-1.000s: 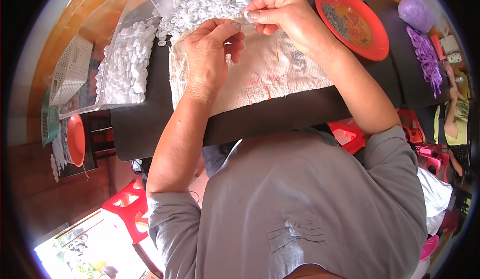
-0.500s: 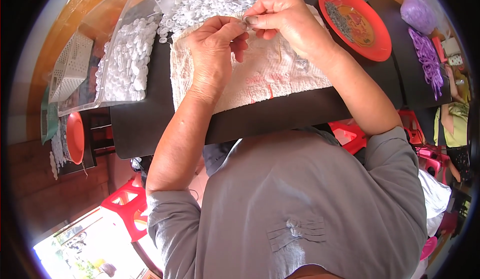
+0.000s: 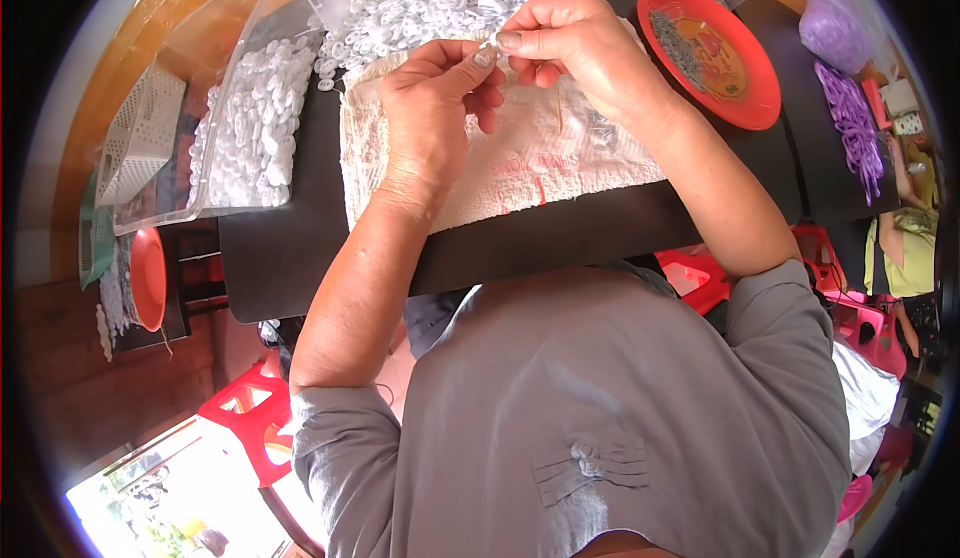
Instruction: Manual assembly and inspection of small white plastic components on a workshop table.
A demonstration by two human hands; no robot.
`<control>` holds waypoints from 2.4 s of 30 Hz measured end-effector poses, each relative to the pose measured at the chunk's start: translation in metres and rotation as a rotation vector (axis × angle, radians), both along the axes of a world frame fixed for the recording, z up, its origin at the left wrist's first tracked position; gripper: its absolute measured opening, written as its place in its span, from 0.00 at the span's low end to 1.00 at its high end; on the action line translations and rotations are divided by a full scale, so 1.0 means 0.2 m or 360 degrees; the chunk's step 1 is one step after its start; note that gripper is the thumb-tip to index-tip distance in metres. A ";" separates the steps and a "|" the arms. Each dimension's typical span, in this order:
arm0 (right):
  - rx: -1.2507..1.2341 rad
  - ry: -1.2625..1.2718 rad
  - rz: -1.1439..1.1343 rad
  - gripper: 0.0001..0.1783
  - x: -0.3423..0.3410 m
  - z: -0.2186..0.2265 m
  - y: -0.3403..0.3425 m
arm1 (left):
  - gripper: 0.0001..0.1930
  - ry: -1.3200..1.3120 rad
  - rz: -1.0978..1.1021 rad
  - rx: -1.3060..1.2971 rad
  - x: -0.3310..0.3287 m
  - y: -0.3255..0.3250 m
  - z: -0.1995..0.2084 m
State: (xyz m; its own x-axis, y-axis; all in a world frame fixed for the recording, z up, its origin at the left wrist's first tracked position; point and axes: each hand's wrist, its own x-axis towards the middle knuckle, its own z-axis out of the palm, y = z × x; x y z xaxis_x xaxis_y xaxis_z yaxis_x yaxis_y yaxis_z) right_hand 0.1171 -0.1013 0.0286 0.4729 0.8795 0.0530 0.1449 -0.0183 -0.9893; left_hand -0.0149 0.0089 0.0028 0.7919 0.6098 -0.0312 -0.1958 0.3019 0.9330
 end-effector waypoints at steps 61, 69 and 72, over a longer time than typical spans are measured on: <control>-0.0225 -0.0236 0.0471 0.13 0.14 0.07 -0.02 | 0.13 0.0010 -0.0022 0.0615 -0.02 -0.03 0.03; -0.0176 -0.0133 0.0520 0.15 0.11 0.08 -0.02 | 0.11 -0.0151 0.0036 0.0881 -0.05 -0.06 0.02; -0.0132 -0.0018 0.0514 0.15 0.10 0.08 -0.02 | 0.10 -0.0242 0.0061 0.0878 -0.05 -0.08 0.02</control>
